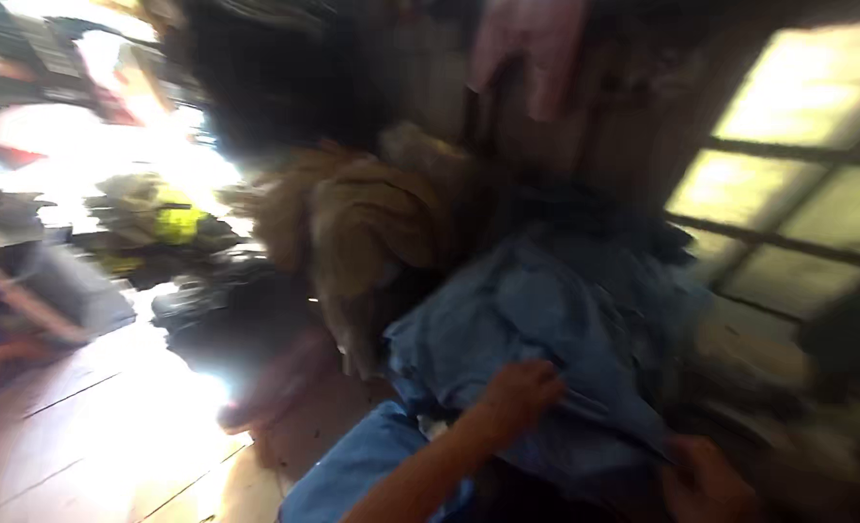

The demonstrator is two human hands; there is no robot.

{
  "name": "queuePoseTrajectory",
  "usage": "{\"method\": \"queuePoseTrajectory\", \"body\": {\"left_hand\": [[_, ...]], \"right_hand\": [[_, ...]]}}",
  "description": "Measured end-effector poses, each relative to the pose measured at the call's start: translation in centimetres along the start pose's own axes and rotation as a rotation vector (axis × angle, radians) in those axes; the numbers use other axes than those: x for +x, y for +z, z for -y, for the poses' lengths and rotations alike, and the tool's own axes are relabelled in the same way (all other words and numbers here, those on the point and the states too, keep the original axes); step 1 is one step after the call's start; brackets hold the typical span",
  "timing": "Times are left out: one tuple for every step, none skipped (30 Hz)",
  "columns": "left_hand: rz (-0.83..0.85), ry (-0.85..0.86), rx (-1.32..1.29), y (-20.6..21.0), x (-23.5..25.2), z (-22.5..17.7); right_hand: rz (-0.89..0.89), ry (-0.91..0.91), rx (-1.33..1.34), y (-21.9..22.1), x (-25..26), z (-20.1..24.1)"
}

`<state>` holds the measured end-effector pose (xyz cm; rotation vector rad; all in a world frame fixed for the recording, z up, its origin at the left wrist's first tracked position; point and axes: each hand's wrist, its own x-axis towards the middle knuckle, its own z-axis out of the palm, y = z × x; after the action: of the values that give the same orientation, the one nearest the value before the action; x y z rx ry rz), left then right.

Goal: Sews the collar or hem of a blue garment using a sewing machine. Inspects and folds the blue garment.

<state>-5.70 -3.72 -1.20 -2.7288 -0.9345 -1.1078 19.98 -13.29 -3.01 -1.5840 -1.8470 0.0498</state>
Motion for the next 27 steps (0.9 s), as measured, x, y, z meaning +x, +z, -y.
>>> {"method": "queuePoseTrajectory", "body": {"left_hand": [[0.134, -0.044, -0.053, 1.2, -0.8, 0.1], [0.189, -0.069, -0.089, 2.1, -1.5, 0.3], [0.159, -0.067, -0.076, 2.8, -2.1, 0.3], [0.107, -0.065, -0.056, 3.2, -2.6, 0.1], [0.051, -0.066, -0.027, 3.4, -2.9, -0.3], [-0.004, -0.064, 0.008, 3.6, -3.0, -0.7], [-0.052, -0.054, 0.043, 3.8, -3.0, -1.1], [-0.091, -0.034, 0.075, 4.2, -2.8, -1.6], [-0.112, -0.007, 0.099, 4.6, -2.6, -2.0], [-0.116, 0.022, 0.111, 5.1, -2.3, -2.5], [-0.109, 0.05, 0.108, 5.5, -2.1, -2.8], [-0.102, 0.073, 0.094, 5.8, -1.8, -3.1], [-0.096, 0.088, 0.068, 6.0, -1.5, -3.2], [-0.086, 0.09, 0.039, 5.9, -1.3, -3.2], [-0.08, 0.078, 0.004, 5.8, -1.0, -3.3], [-0.072, 0.054, -0.034, 5.5, -0.8, -3.4], [-0.063, 0.025, -0.071, 5.1, -0.4, -3.6], [-0.053, -0.005, -0.111, 4.9, -0.1, -3.7], [-0.037, -0.038, -0.157, 4.7, 0.2, -3.7], [-0.017, -0.07, -0.209, 4.5, 0.6, -3.6], [0.005, -0.096, -0.265, 4.3, 1.0, -3.3], [0.028, -0.112, -0.315, 4.1, 1.3, -3.0], [0.057, -0.11, -0.352, 3.7, 1.7, -2.6], [0.097, -0.091, -0.372, 3.4, 1.9, -2.3], [0.134, -0.06, -0.368, 3.1, 2.1, -2.1], [0.162, -0.025, -0.337, 2.9, 2.2, -2.0], [0.174, 0.01, -0.294, 2.9, 2.2, -2.1]], "right_hand": [[0.021, 0.027, -0.012, 1.2, -0.4, -0.5], [-0.005, 0.034, -0.004, 2.6, -0.7, -1.1], [-0.07, 0.017, -0.009, 3.9, -1.1, -1.7], [-0.128, 0.008, -0.006, 4.7, -1.5, -2.0], [-0.176, -0.003, -0.008, 5.0, -1.9, -2.0], [-0.229, -0.029, -0.022, 5.3, -2.2, -1.9], [-0.28, -0.068, -0.04, 5.5, -2.2, -1.8], [-0.323, -0.11, -0.053, 5.8, -2.0, -1.7], [-0.346, -0.14, -0.054, 6.0, -1.8, -1.5], [-0.359, -0.154, -0.051, 6.2, -1.5, -1.4], [-0.364, -0.156, -0.048, 6.4, -1.3, -1.4], [-0.369, -0.152, -0.039, 6.5, -1.1, -1.5], [-0.373, -0.151, -0.03, 6.5, -1.0, -1.6], [-0.375, -0.157, -0.022, 6.5, -1.0, -1.6], [-0.376, -0.171, -0.017, 6.5, -1.0, -1.5], [-0.371, -0.184, -0.014, 6.5, -0.9, -1.3], [-0.369, -0.195, -0.013, 6.6, -0.8, -0.9], [-0.368, -0.202, -0.015, 6.7, -0.6, -0.6], [-0.366, -0.2, -0.017, 6.8, -0.3, -0.5], [-0.362, -0.187, -0.004, 6.6, 0.0, -0.4], [-0.354, -0.166, 0.03, 6.2, 0.3, -0.5], [-0.34, -0.141, 0.089, 5.6, 0.6, -0.6], [-0.325, -0.122, 0.157, 5.0, 0.7, -0.8], [-0.311, -0.115, 0.223, 4.6, 0.8, -1.1], [-0.295, -0.117, 0.288, 4.3, 0.7, -1.4], [-0.278, -0.115, 0.355, 4.2, 0.6, -1.7], [-0.248, -0.094, 0.441, 4.0, 0.4, -1.8]]}}
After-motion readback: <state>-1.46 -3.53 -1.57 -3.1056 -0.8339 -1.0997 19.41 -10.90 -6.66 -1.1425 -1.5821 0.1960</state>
